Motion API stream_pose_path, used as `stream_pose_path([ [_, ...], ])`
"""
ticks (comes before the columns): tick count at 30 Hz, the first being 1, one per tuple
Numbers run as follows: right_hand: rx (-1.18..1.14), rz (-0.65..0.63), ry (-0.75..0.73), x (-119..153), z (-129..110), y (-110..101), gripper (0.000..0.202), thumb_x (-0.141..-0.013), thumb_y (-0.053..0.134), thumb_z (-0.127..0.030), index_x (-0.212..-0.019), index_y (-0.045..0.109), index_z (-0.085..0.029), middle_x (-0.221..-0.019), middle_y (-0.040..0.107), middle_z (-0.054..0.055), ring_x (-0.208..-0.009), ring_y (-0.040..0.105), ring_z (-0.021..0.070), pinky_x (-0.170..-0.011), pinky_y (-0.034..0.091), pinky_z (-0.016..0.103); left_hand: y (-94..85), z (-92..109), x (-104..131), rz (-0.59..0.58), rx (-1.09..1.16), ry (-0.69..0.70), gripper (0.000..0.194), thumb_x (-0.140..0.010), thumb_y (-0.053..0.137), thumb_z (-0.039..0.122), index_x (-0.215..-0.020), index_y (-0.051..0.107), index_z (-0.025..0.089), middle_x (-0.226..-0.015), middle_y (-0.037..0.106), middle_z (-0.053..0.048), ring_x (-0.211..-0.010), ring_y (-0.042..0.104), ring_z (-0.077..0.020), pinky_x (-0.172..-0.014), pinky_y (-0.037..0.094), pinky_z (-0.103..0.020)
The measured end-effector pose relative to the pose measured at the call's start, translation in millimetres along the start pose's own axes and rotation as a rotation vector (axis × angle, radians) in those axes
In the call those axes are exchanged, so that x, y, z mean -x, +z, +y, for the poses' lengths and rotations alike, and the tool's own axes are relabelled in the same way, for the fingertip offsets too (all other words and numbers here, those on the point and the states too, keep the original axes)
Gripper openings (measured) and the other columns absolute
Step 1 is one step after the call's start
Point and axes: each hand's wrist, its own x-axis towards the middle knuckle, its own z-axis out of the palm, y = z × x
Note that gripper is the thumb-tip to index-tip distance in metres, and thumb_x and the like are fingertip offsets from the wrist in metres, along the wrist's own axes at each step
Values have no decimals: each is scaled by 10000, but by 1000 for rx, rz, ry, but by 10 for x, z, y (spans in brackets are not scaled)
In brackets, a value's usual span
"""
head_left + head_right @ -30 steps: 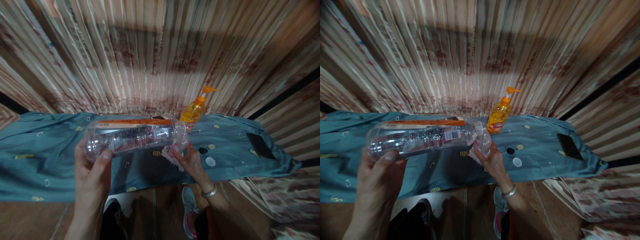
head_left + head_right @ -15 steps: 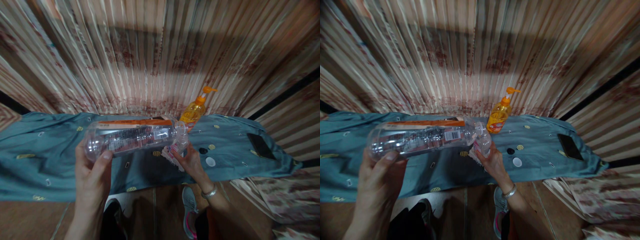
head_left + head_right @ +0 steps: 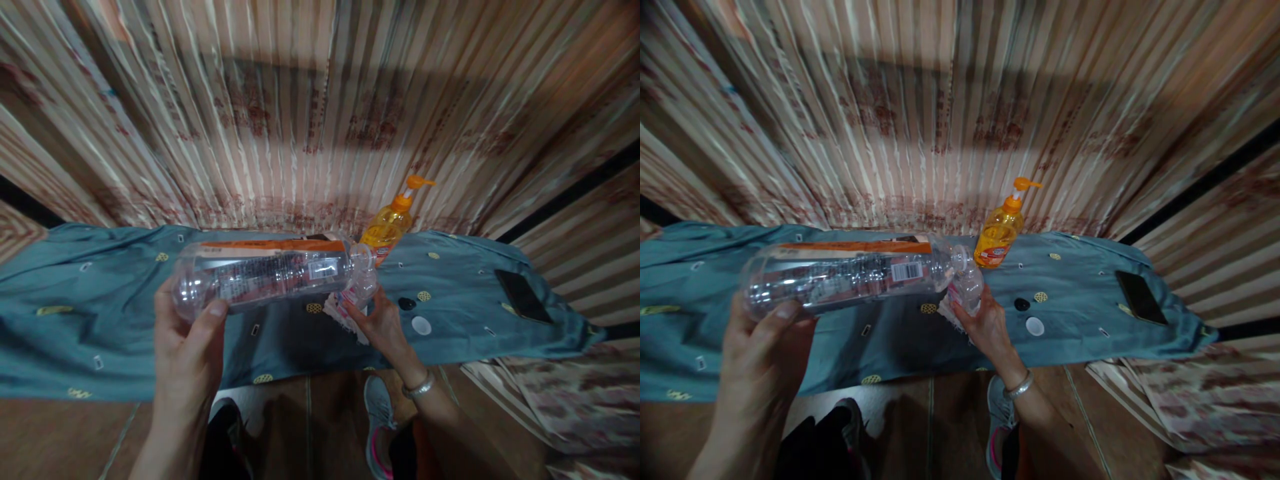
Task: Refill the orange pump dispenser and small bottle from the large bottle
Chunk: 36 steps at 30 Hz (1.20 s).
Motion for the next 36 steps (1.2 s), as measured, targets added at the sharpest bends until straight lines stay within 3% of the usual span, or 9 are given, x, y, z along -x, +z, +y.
stream_pose_path([
  [9,-64,-5,32,-10,2,9,818,-917,765,-842,-1297,761,-117,-1087,903,250,-955,896,429,-837,727,550,-6,-9,-7,24,1,-32,612,-555,1167,525,-1048,848,356,-1089,786,6,-1010,729,-269,-1196,603,-601],
  [14,-33,-8,40,-8,21,38,782,-920,785,-809,-1315,753,-135,-1062,900,218,-976,892,419,-828,728,521,-25,-8,-1,36,-4,-34,639,-555,1165,521,-1079,849,336,-1155,804,-11,-1066,741,-281,-1224,584,-617],
  [20,-34,-1,46,-21,10,31,769,-900,806,-784,-1331,757,-149,-1074,914,220,-972,897,423,-840,725,532,-103,-61,-18,-32,-38,13,493,-682,1091,484,-1085,841,349,-1157,802,-13,-1054,753,-289,-1091,671,-582],
  [25,-69,-14,43,-22,-7,10,658,-913,817,-701,-1323,759,-190,-1083,921,184,-972,903,402,-845,737,505,-114,-97,-30,-6,-26,2,561,-630,1123,506,-1090,847,341,-1173,817,-7,-1036,764,-273,-1138,650,-572],
  [30,-54,-27,36,-21,6,-1,647,-912,830,-706,-1301,760,-193,-1045,913,184,-937,897,406,-814,735,516,-116,-98,-43,-46,-47,6,528,-691,1087,519,-1115,828,341,-1168,796,-16,-1053,765,-285,-1147,635,-570],
  [36,-43,-17,48,-17,4,12,610,-907,852,-641,-1313,759,-194,-1033,903,182,-926,893,418,-791,732,525,-68,-82,-43,35,-29,-10,641,-577,1124,519,-1121,824,361,-1124,782,0,-1035,739,-296,-1157,622,-591],
])
